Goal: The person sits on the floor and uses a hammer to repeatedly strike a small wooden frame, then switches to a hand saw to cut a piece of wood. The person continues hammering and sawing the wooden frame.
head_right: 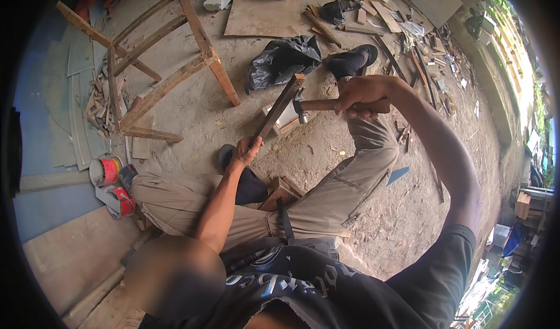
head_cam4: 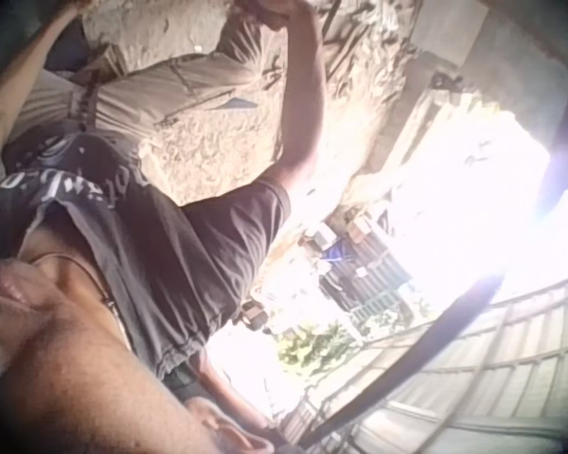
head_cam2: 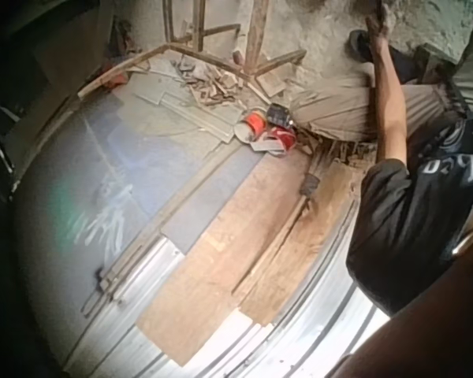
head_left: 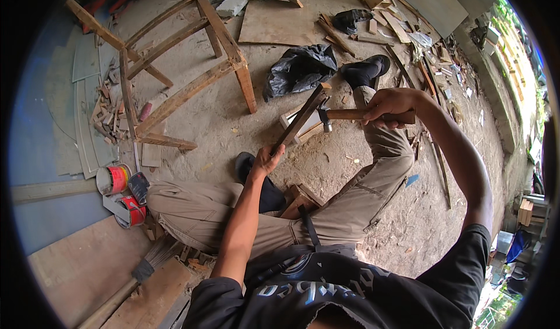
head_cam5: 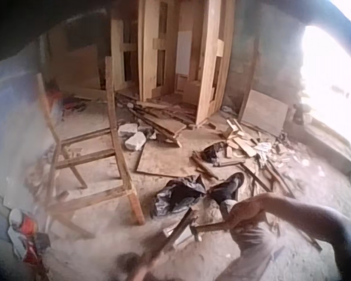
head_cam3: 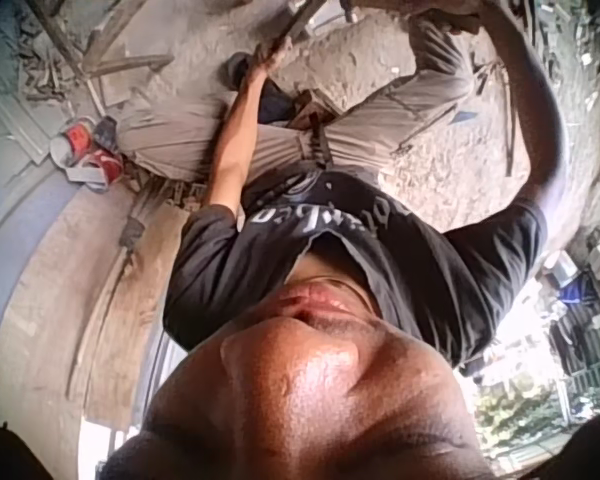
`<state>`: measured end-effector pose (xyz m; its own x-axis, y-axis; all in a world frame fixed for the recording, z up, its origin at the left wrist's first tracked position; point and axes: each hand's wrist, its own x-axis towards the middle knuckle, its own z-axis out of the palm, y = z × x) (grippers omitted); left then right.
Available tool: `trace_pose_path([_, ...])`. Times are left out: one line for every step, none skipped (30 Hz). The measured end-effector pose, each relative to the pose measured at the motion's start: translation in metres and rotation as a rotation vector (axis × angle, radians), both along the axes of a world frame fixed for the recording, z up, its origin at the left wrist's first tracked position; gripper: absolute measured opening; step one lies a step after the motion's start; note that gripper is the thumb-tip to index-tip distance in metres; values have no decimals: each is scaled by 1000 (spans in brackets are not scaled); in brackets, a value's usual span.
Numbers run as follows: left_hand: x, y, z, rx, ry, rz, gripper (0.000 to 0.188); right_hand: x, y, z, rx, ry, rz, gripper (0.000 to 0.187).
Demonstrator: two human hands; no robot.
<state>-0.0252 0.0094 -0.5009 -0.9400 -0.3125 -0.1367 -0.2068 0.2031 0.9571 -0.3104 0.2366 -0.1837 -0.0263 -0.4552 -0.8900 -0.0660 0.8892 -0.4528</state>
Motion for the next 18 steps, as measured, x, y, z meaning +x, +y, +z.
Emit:
trace_pose_path([0,-1,0,-16,-23,-20,68,-2,-1,-3,10,49,55,34])
trace_pose_path([0,-1,0,49,-46,-21,70,-4,-1,-7,-24,76,116,34])
trace_pose_path([0,-2,-1,93,-86,-32,72,-5,-1,-11,-52,117,168,35])
trace_pose_path([1,-3,-1,128,-153,-33,74,-6,-2,-15,-79,157,221,35])
trace_pose_path([1,-4,-1,123,-116,-34,74,-8,-2,-17,-81,158,213,36])
trace_pose_path([1,-5,-1,110,-108,-24,73,-9,-2,-19,-82,157,205,37])
trace_pose_path([1,-5,-1,115,-97,-13,73,-10,-3,-20,-68,121,203,37])
trace_pose_path([1,-5,-1,85,-95,-7,73,-12,-3,-19,-81,135,229,36])
trace_pose_path([1,-5,-1,73,-89,1,73,-14,-5,-18,-78,115,263,35])
trace_pose_path([1,-5,0,93,-98,-10,73,-15,-6,-16,-70,142,284,34])
trace_pose_path([1,-5,1,43,-87,11,73,-16,-7,-14,-61,100,275,33])
trace_pose_path([1,-5,3,26,-93,10,73,-17,-8,-12,-44,102,252,33])
trace_pose_path([1,-5,4,26,-123,27,74,-17,-10,-10,-19,92,226,32])
trace_pose_path([1,-4,6,3,-80,29,74,-16,-11,-8,-10,97,215,31])
trace_pose_path([2,-4,7,-5,-60,49,74,-16,-12,-7,7,88,201,30])
trace_pose_path([2,-3,9,13,-41,58,75,-14,-13,-7,21,64,181,30])
trace_pose_path([2,-3,10,-13,-58,62,75,-13,-15,-7,27,82,193,30])
trace_pose_path([3,-3,11,-12,-75,54,75,-12,-16,-7,31,84,198,30])
